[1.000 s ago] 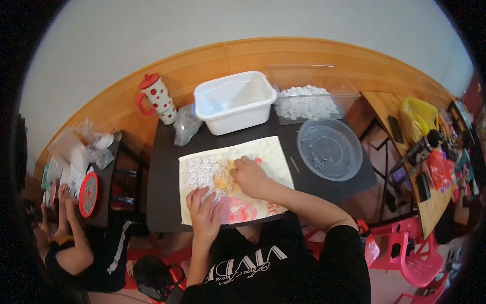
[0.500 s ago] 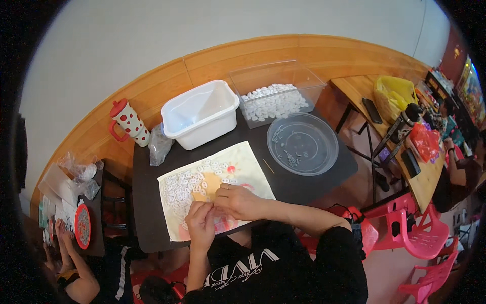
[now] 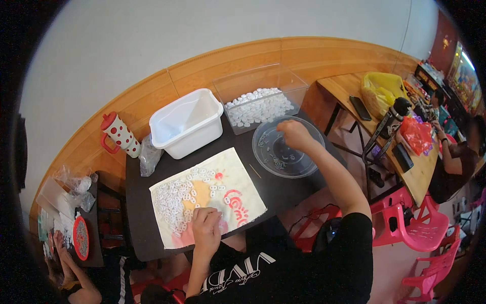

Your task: Sorting and arranging small white plastic rings on a patterned mat.

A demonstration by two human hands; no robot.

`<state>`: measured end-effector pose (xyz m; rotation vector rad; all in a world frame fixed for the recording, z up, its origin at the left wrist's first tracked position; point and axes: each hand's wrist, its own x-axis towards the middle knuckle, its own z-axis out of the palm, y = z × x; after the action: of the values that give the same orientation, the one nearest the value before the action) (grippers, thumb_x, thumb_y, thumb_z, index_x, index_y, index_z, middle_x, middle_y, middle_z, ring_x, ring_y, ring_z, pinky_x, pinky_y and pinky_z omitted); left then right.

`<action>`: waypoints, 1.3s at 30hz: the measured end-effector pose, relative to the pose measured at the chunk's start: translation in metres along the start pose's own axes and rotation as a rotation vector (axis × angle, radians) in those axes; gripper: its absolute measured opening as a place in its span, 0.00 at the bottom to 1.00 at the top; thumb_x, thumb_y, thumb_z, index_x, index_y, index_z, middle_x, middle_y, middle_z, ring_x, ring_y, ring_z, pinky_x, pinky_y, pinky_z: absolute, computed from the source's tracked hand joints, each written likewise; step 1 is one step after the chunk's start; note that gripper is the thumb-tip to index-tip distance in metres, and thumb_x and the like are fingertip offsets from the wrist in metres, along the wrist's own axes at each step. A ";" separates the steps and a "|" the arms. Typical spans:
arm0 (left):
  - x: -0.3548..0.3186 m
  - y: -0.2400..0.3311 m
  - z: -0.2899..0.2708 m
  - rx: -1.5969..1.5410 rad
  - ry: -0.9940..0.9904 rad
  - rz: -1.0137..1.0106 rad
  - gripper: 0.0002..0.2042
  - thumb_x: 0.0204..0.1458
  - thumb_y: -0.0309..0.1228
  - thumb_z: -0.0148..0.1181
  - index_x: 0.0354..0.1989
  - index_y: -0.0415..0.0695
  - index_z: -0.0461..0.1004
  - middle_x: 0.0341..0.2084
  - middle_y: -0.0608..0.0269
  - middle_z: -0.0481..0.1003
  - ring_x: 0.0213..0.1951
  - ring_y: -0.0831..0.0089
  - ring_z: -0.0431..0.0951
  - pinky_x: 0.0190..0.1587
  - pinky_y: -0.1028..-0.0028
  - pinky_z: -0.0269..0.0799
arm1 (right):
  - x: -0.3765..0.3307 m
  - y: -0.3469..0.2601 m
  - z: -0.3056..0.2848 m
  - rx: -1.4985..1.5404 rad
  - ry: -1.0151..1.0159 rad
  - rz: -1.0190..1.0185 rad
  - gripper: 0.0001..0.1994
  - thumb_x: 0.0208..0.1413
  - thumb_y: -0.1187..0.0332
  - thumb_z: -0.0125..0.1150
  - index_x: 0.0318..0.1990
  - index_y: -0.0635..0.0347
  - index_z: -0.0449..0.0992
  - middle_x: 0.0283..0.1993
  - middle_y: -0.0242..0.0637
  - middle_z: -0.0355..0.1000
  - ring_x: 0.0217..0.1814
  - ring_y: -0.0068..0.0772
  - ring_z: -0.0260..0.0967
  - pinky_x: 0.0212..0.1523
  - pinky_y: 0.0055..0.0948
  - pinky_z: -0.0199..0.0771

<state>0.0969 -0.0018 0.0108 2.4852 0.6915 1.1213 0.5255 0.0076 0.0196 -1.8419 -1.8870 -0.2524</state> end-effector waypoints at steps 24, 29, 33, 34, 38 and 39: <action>0.005 0.002 -0.004 -0.098 0.132 -0.288 0.09 0.47 0.19 0.62 0.38 0.38 0.80 0.30 0.55 0.72 0.36 0.58 0.72 0.38 0.67 0.68 | -0.010 -0.120 -0.037 1.066 -0.158 0.122 0.07 0.59 0.79 0.54 0.42 0.63 0.76 0.36 0.32 0.72 0.37 0.22 0.69 0.38 0.24 0.69; 0.001 -0.002 -0.004 0.143 -0.042 -0.238 0.12 0.44 0.20 0.61 0.39 0.37 0.80 0.32 0.54 0.71 0.38 0.56 0.71 0.40 0.63 0.68 | -0.027 -0.216 -0.009 1.092 -0.216 -0.033 0.06 0.55 0.81 0.61 0.40 0.64 0.78 0.34 0.33 0.72 0.37 0.20 0.70 0.38 0.22 0.69; 0.001 0.004 -0.016 0.264 0.051 -0.183 0.11 0.49 0.19 0.61 0.41 0.36 0.80 0.33 0.53 0.74 0.37 0.58 0.74 0.39 0.66 0.71 | -0.045 -0.244 0.032 1.315 -0.172 0.162 0.08 0.57 0.81 0.60 0.43 0.64 0.78 0.36 0.32 0.72 0.38 0.17 0.69 0.39 0.20 0.68; -0.003 0.003 -0.017 0.269 0.053 -0.191 0.11 0.49 0.19 0.61 0.41 0.36 0.80 0.33 0.53 0.74 0.37 0.58 0.74 0.39 0.66 0.71 | -0.049 -0.248 0.037 1.398 -0.145 0.290 0.08 0.58 0.82 0.60 0.43 0.64 0.78 0.36 0.32 0.72 0.39 0.16 0.68 0.39 0.20 0.68; -0.009 0.011 -0.018 -0.638 0.108 -0.489 0.09 0.55 0.20 0.61 0.44 0.34 0.79 0.36 0.57 0.78 0.34 0.69 0.78 0.35 0.75 0.71 | -0.062 -0.270 0.041 1.357 0.101 0.126 0.09 0.56 0.84 0.61 0.43 0.64 0.78 0.38 0.35 0.74 0.39 0.25 0.71 0.42 0.25 0.69; -0.009 0.016 -0.017 -0.994 0.114 -0.679 0.09 0.56 0.22 0.62 0.45 0.35 0.79 0.35 0.59 0.80 0.32 0.73 0.78 0.33 0.79 0.71 | -0.063 -0.277 0.043 1.297 0.147 0.086 0.09 0.54 0.84 0.61 0.42 0.64 0.79 0.38 0.38 0.76 0.39 0.33 0.72 0.42 0.30 0.69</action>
<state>0.0833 -0.0179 0.0240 1.2298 0.6867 0.9786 0.2445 -0.0493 0.0093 -0.9297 -1.2723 0.6978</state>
